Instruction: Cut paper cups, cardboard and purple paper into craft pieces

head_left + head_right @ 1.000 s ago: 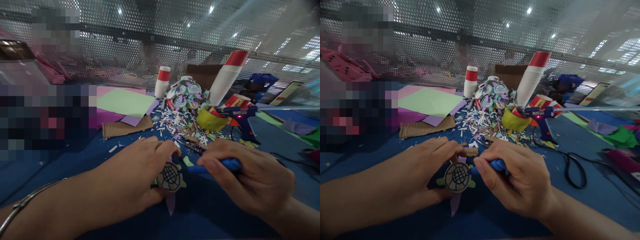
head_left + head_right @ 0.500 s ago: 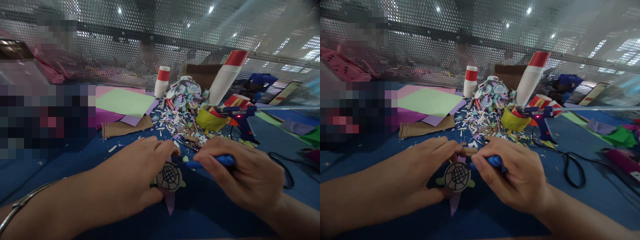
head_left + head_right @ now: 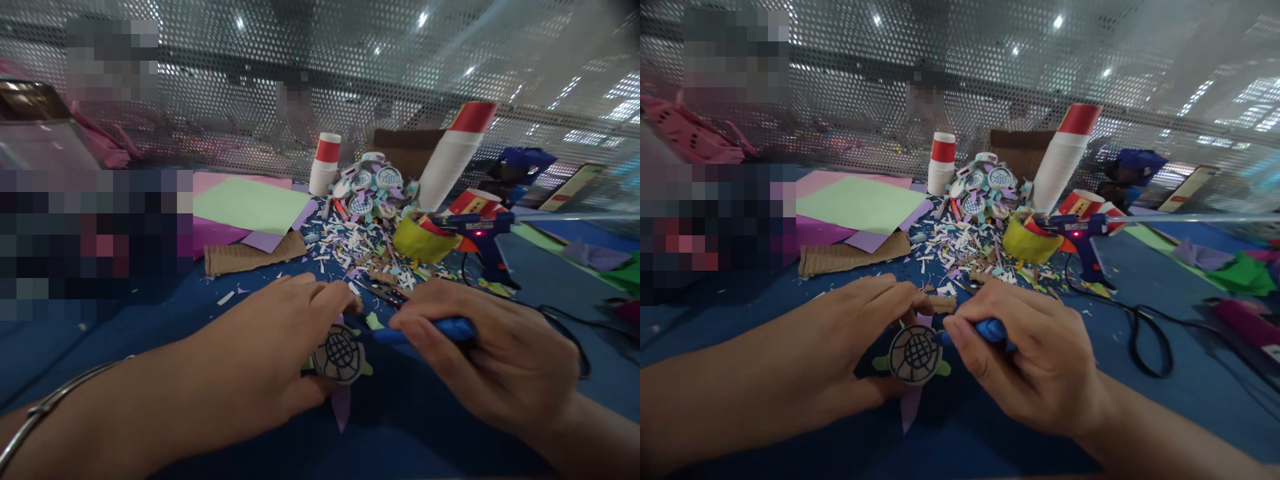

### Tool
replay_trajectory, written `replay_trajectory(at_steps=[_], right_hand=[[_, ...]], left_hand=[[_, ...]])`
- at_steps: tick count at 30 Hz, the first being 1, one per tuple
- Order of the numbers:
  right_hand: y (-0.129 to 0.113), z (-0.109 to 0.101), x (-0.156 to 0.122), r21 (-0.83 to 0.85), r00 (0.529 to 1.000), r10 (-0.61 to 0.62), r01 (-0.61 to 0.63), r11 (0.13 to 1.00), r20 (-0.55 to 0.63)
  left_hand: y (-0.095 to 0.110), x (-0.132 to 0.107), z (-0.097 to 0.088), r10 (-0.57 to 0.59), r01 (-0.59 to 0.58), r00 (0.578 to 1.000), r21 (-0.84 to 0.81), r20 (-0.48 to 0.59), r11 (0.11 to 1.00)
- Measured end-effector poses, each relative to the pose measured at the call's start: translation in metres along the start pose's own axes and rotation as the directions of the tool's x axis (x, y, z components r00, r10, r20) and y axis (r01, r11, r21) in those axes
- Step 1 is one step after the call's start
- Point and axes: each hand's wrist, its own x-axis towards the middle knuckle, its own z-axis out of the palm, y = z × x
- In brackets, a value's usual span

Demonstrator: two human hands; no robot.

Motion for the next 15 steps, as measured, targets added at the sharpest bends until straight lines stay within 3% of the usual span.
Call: replay_trajectory(at_steps=[15], right_hand=[[-0.0016, 0.0069, 0.0032, 0.108, 1.000, 0.000, -0.003, 0.994, 0.028]], left_hand=[[-0.0005, 0.0008, 0.0008, 0.016, -0.016, 1.000, 0.012, -0.011, 1.000]])
